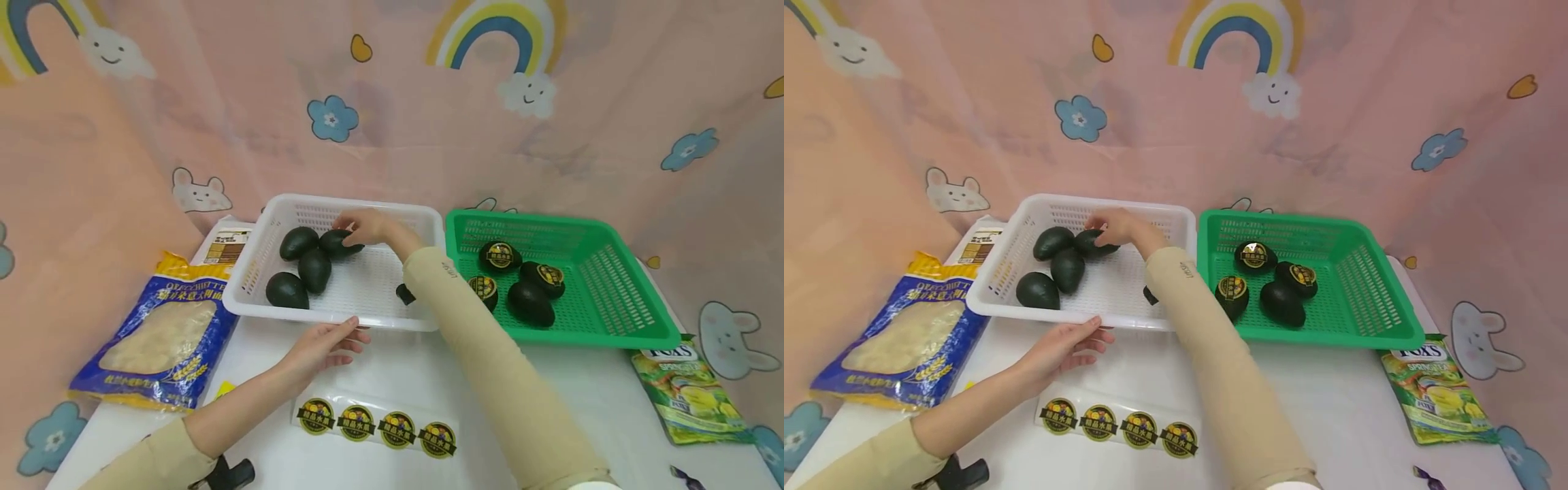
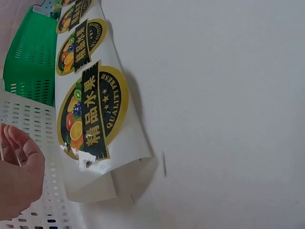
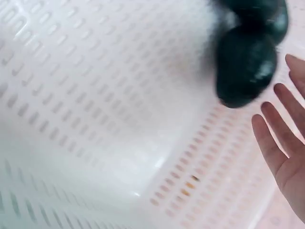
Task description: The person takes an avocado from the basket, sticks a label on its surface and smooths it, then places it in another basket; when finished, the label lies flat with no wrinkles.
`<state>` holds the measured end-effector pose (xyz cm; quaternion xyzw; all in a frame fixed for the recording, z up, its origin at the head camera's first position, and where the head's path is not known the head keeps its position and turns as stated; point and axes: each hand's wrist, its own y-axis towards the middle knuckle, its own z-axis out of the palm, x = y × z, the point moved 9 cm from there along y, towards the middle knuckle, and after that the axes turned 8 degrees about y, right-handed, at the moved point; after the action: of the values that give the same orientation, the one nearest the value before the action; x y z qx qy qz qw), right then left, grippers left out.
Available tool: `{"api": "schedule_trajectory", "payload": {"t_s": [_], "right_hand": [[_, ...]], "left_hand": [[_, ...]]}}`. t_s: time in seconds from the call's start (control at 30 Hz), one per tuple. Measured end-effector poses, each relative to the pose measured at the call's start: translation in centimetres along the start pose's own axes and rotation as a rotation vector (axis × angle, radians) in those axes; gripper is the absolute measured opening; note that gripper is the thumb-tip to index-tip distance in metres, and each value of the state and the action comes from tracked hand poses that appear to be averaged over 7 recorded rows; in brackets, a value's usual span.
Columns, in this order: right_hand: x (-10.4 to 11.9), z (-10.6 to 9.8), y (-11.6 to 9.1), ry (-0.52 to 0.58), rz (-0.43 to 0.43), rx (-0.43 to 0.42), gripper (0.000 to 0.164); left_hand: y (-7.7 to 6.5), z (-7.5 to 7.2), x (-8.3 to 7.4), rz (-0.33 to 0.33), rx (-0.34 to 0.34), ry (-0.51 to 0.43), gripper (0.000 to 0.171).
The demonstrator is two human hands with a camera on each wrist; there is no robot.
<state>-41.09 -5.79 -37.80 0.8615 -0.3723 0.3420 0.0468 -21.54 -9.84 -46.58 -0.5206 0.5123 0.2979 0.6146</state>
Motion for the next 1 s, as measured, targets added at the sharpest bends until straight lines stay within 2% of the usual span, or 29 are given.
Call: {"api": "schedule_trajectory", "payload": {"t_s": [0.17,0.27,0.37,0.47,0.57,0.67,0.73,0.8,0.87,0.93,1.0], "right_hand": [[-1.6,2.3,0.9,-0.102,0.023,-0.031,0.062],[-1.9,2.9,0.8,-0.092,0.036,-0.037,0.066],[-1.9,3.0,0.0,-0.099,0.032,0.039,0.066],[-0.8,1.8,-2.1,-0.108,0.015,0.144,0.062],[1.3,-0.2,-6.7,-0.043,-0.051,0.221,0.06],[3.1,-2.0,-13.2,0.05,-0.161,0.248,0.061],[3.5,-2.3,-18.1,0.089,-0.213,0.245,0.061],[3.0,-1.7,-22.9,0.127,-0.227,0.242,0.061],[1.6,-0.1,-27.0,0.161,-0.2,0.238,0.061],[-0.5,2.0,-29.9,0.171,-0.153,0.218,0.062],[-3.0,4.2,-31.8,0.164,-0.11,0.172,0.062]], "left_hand": [[-0.1,0.5,0.0,0.011,0.023,0.009,0.058],[-0.1,0.5,0.0,0.013,0.025,0.012,0.057],[0.0,0.5,0.1,0.014,0.028,0.019,0.057],[0.1,0.3,0.1,0.018,0.025,0.031,0.057],[0.2,0.3,0.2,0.024,0.02,0.033,0.057],[0.3,0.3,0.3,0.022,0.01,0.021,0.056],[0.3,0.3,0.4,0.021,0.004,0.014,0.054],[0.2,0.3,0.4,0.022,0.0,0.01,0.051],[0.2,0.3,0.3,0.028,0.002,0.006,0.049],[0.2,0.3,0.2,0.035,0.005,0.005,0.048],[0.3,0.5,0.0,0.041,0.011,0.004,0.047]]}}
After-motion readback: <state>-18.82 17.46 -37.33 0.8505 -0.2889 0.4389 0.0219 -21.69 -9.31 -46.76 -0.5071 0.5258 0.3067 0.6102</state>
